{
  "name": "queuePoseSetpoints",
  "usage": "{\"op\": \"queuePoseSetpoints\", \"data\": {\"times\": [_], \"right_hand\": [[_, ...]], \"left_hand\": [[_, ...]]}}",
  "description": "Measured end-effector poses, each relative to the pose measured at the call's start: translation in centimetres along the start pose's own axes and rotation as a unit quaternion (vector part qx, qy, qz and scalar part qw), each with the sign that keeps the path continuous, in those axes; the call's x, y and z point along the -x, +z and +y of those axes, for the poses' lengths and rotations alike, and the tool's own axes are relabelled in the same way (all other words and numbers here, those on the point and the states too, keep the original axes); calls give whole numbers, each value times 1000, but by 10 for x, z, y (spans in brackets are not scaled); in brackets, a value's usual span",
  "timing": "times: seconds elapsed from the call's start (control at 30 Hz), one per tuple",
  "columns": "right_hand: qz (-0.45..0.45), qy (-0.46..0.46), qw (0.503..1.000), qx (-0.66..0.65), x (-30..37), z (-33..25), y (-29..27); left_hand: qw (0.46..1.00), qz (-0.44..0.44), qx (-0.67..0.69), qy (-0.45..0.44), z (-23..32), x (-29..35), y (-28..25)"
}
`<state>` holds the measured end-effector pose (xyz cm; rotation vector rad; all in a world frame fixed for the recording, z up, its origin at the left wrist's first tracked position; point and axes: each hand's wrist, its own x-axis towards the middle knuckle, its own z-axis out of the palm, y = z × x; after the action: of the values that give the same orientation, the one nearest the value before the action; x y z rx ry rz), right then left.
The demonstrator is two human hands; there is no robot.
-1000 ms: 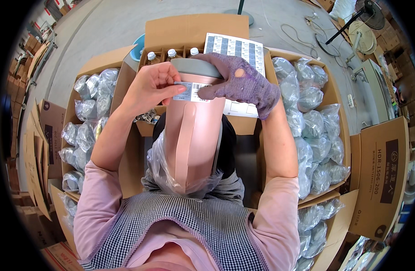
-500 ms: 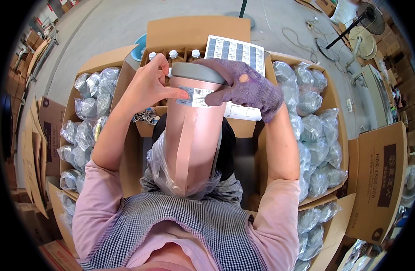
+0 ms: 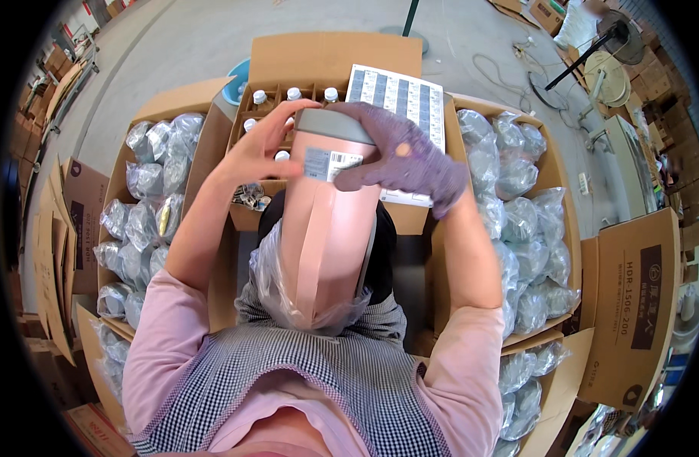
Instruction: The person assembles pink pitchers by inserting a metal filter into the lid, placing the lid on the pitcher, and attaching a label. The person repeats this process for multiple units in a warehouse setting.
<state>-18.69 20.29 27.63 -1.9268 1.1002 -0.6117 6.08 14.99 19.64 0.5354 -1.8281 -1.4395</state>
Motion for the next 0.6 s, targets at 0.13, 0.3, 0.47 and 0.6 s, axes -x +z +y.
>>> {"op": "queuePoseSetpoints", "data": {"times": [0.13,0.3,0.47,0.6], "right_hand": [[119,-183,971,98,-1,25,19],[232,-215,939,138,-13,29,37],[272,-157,907,282,-6,1,44],[281,-153,888,331,-8,-7,51]], "left_hand": [[962,186,-186,68,2,5,41],[942,277,-152,113,-28,-1,39],[877,248,-409,37,39,60,107],[885,235,-402,-8,30,109,142]]}}
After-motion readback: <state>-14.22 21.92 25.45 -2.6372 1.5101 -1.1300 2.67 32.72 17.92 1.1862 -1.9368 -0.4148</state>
